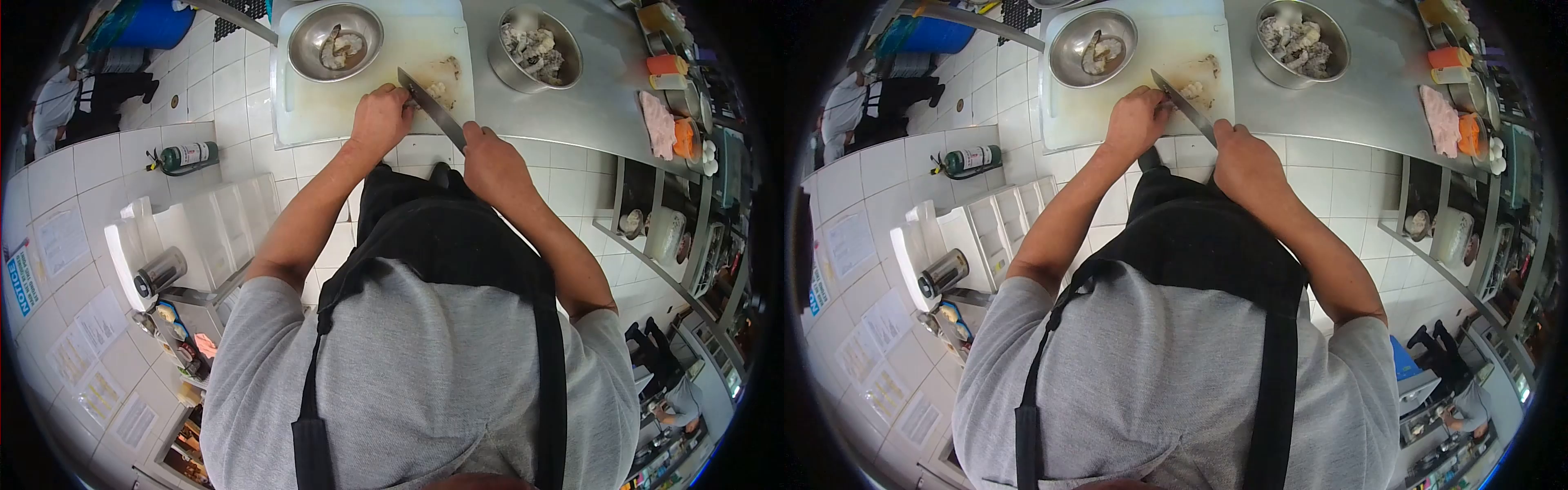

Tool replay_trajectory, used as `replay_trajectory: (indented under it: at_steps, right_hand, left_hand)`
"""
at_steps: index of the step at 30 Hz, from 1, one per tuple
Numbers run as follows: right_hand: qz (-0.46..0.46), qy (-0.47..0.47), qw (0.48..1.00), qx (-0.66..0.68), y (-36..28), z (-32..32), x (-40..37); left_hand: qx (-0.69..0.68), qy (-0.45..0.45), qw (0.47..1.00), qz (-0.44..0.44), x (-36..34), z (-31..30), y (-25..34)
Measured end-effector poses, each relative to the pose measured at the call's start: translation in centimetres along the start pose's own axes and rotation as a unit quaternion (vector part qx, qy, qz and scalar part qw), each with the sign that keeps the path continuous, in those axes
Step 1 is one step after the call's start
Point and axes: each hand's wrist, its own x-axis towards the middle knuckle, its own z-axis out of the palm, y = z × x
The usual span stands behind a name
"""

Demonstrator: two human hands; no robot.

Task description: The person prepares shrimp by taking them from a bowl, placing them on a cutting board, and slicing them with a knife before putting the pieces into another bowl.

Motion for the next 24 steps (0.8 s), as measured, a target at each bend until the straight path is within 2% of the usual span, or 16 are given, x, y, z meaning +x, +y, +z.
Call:
replay_trajectory:
  at_steps: [5, 11, 17, 24]
  right_hand:
    - [-0.012, 0.022, 1.000, 0.017, -0.4, 1.1, 2.5]
    - [-0.018, 0.033, 0.999, 0.027, -0.6, 0.4, 2.2]
    - [-0.011, -0.004, 1.000, 0.012, -0.8, 0.4, 0.7]
    - [-0.011, 0.016, 0.999, 0.030, -1.0, 1.4, 3.1]
  left_hand:
    - [-0.018, 0.015, 1.000, 0.020, -0.4, 0.3, 0.0]
    - [-0.026, 0.016, 0.997, -0.073, -0.5, 0.0, 0.0]
    - [-0.032, 0.003, 0.999, -0.036, -0.3, 0.1, -0.7]
    - [-0.025, 0.005, 1.000, -0.005, -0.3, -0.3, -1.0]
